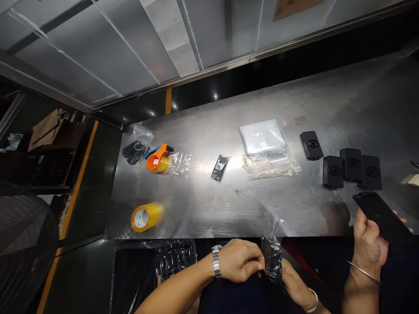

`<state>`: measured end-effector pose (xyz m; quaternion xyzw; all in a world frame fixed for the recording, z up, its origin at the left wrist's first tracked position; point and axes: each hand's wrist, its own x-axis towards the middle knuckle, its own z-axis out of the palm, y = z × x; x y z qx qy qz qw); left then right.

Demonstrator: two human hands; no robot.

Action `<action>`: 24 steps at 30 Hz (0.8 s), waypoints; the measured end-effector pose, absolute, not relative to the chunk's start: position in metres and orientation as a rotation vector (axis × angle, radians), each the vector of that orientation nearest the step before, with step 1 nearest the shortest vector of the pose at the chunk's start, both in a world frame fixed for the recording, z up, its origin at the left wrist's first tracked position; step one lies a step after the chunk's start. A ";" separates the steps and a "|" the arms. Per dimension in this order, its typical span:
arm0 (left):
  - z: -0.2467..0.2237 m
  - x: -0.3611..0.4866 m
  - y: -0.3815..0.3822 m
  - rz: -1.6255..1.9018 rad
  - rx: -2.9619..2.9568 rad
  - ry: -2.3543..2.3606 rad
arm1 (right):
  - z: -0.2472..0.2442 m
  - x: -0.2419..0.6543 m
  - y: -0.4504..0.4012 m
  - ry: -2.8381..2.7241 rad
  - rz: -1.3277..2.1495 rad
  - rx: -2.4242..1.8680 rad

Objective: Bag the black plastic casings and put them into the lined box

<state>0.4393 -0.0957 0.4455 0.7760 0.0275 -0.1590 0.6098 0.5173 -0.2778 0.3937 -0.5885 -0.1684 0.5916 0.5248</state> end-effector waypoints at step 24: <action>0.446 0.387 -0.131 -0.439 1.362 0.660 | 0.407 0.520 -0.267 -0.490 1.411 -1.382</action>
